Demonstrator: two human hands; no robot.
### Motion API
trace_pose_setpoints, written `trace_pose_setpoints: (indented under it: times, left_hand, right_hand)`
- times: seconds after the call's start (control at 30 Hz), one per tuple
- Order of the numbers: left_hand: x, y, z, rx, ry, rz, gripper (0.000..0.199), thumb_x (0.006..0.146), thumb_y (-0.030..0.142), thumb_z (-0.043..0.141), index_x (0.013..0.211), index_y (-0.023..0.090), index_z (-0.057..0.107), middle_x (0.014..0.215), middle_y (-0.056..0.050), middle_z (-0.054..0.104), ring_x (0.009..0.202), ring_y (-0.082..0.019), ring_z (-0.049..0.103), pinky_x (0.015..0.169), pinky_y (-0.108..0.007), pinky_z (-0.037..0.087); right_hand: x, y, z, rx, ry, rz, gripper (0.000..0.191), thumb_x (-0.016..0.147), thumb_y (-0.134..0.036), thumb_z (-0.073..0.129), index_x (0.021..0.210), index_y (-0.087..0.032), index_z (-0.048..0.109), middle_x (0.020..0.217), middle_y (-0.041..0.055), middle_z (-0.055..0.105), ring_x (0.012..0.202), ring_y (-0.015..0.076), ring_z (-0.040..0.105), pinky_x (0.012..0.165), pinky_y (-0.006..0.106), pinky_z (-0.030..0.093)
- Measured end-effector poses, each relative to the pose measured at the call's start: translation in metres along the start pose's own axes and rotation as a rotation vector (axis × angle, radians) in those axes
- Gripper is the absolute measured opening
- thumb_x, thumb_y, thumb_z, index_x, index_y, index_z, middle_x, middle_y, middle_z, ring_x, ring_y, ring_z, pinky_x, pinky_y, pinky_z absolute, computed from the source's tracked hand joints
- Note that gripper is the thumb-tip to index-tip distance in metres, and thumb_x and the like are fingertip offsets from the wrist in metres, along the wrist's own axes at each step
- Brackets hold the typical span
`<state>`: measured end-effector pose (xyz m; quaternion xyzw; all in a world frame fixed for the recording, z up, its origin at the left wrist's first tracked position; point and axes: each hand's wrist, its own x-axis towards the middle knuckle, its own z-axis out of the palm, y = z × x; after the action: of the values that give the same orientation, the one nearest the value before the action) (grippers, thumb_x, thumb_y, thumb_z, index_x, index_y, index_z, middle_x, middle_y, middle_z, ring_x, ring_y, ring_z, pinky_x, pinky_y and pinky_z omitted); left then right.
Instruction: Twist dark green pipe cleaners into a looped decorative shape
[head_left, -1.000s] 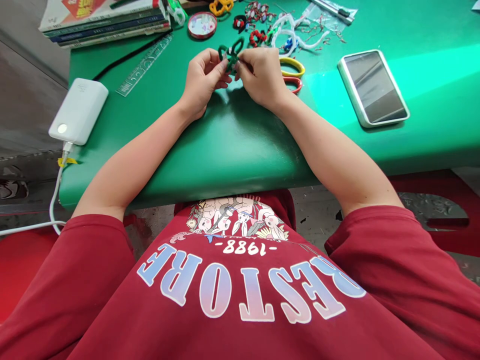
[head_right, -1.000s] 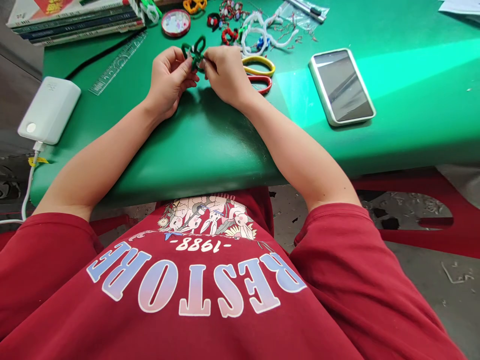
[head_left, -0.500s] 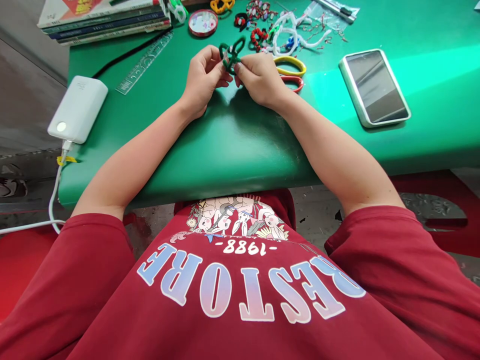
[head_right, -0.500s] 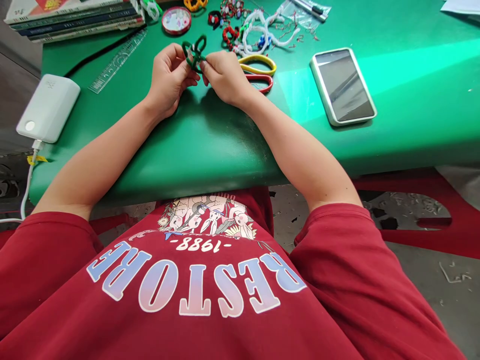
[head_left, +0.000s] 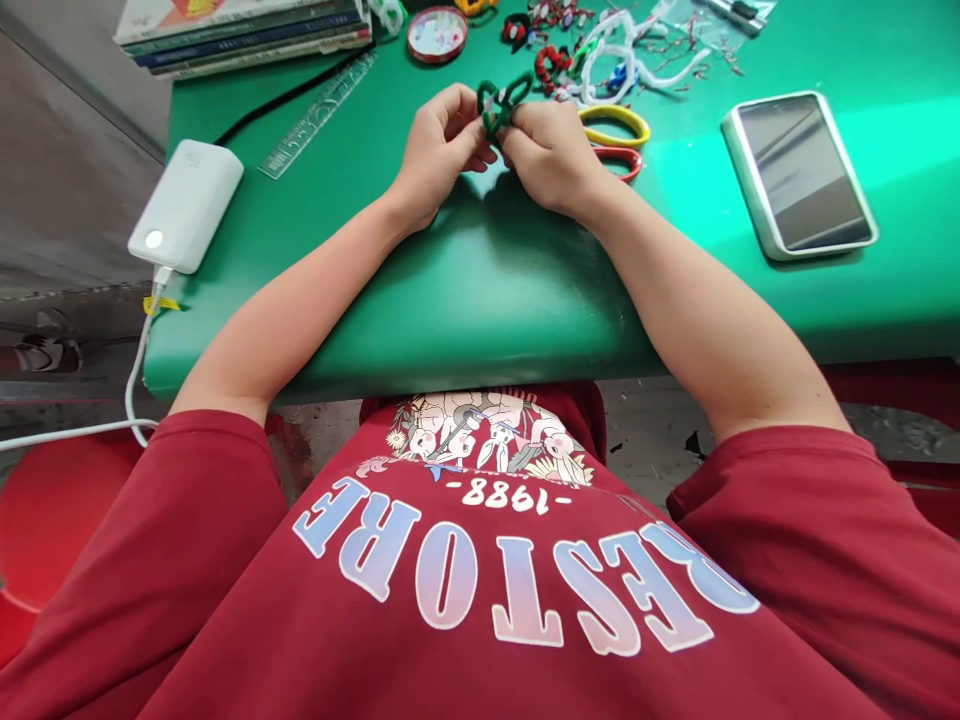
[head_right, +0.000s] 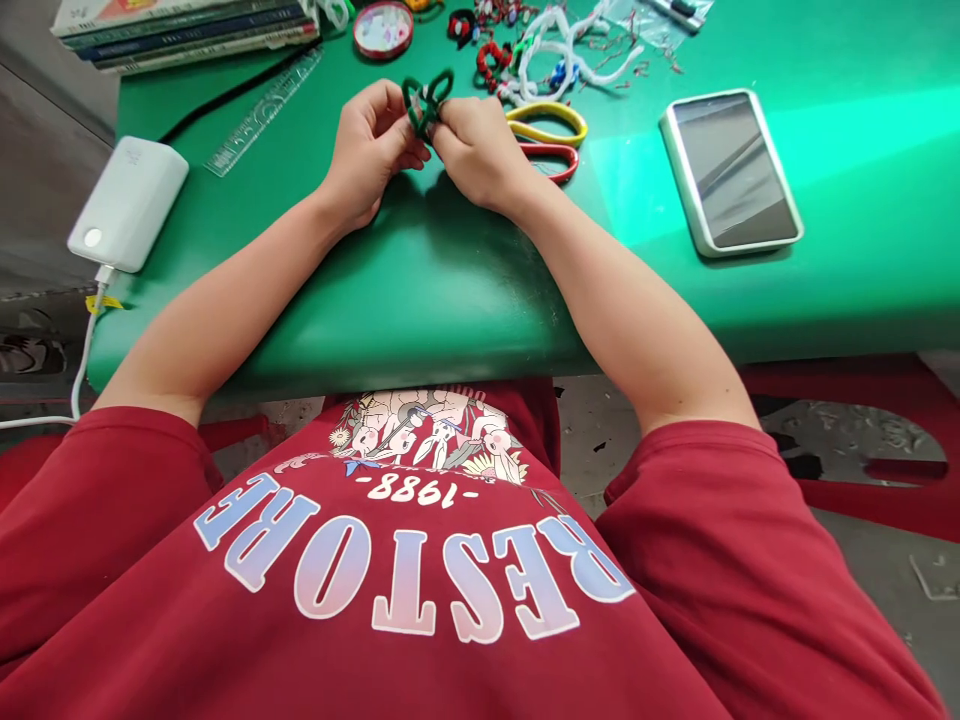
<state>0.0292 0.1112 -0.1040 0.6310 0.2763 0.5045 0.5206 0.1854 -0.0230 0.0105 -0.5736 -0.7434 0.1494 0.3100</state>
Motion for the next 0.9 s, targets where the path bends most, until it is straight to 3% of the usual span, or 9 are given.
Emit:
trace_pose_setpoints:
  times: [0.17, 0.3, 0.37, 0.5, 0.67, 0.83, 0.9]
  left_hand:
    - [-0.003, 0.001, 0.002, 0.032, 0.033, 0.029, 0.077, 0.098, 0.094, 0.105, 0.089, 0.037, 0.055, 0.089, -0.006, 0.075, 0.086, -0.032, 0.083, 0.070, -0.048, 0.071]
    - [-0.009, 0.008, 0.003, 0.020, 0.022, 0.036, 0.070, 0.094, 0.089, 0.110, 0.090, 0.037, 0.064, 0.092, -0.006, 0.078, 0.088, -0.032, 0.080, 0.070, -0.047, 0.069]
    - [-0.011, 0.009, 0.003, 0.012, 0.006, 0.046, 0.068, 0.091, 0.090, 0.111, 0.092, 0.038, 0.068, 0.092, -0.006, 0.079, 0.089, -0.032, 0.078, 0.070, -0.047, 0.068]
    - [-0.010, 0.005, 0.003, -0.023, 0.006, 0.067, 0.073, 0.094, 0.104, 0.101, 0.096, 0.038, 0.069, 0.089, -0.005, 0.077, 0.085, -0.032, 0.077, 0.071, -0.049, 0.066]
    - [-0.007, 0.004, 0.002, -0.017, -0.009, 0.064, 0.080, 0.089, 0.107, 0.106, 0.096, 0.038, 0.067, 0.086, -0.002, 0.077, 0.079, -0.027, 0.074, 0.067, -0.043, 0.064]
    - [-0.016, 0.021, 0.002, -0.059, 0.000, 0.082, 0.090, 0.084, 0.107, 0.111, 0.097, 0.033, 0.062, 0.094, -0.004, 0.082, 0.084, -0.026, 0.082, 0.064, -0.037, 0.060]
    - [-0.018, 0.025, 0.003, -0.098, 0.027, 0.089, 0.083, 0.094, 0.092, 0.115, 0.098, 0.031, 0.059, 0.091, -0.002, 0.078, 0.083, -0.023, 0.082, 0.064, -0.033, 0.060]
  right_hand:
    - [0.003, 0.003, -0.001, -0.087, -0.001, -0.053, 0.061, 0.103, 0.016, 0.052, 0.074, -0.032, 0.029, 0.069, 0.0001, 0.037, 0.093, 0.0367, 0.076, 0.095, 0.041, 0.053]
    - [0.003, 0.003, -0.004, -0.146, -0.009, -0.030, 0.066, 0.101, 0.019, 0.058, 0.071, -0.031, 0.027, 0.066, -0.0024, 0.025, 0.075, 0.0298, 0.057, 0.084, 0.041, 0.039]
    - [0.002, 0.003, -0.005, -0.066, -0.015, -0.008, 0.069, 0.102, 0.022, 0.058, 0.069, -0.030, 0.027, 0.066, -0.0033, 0.028, 0.071, 0.0251, 0.044, 0.079, 0.040, 0.030]
    - [0.003, 0.004, 0.001, 0.322, -0.005, 0.038, 0.065, 0.103, 0.025, 0.046, 0.065, -0.027, 0.035, 0.065, -0.0032, 0.038, 0.070, 0.0210, 0.035, 0.074, 0.037, 0.025]
    - [0.008, 0.004, 0.011, 0.773, -0.040, 0.136, 0.070, 0.118, 0.022, 0.027, 0.068, -0.026, 0.037, 0.063, -0.0069, 0.029, 0.063, 0.0201, 0.012, 0.067, 0.033, 0.014]
    - [0.010, 0.008, 0.012, 0.828, -0.100, 0.082, 0.072, 0.125, 0.020, 0.029, 0.070, -0.024, 0.046, 0.063, -0.0065, 0.037, 0.061, 0.0185, 0.015, 0.063, 0.031, 0.011]
    - [0.012, 0.010, 0.014, 0.772, -0.077, 0.080, 0.071, 0.124, 0.022, 0.030, 0.074, -0.025, 0.047, 0.065, -0.0070, 0.038, 0.062, 0.0183, 0.020, 0.063, 0.028, 0.017]
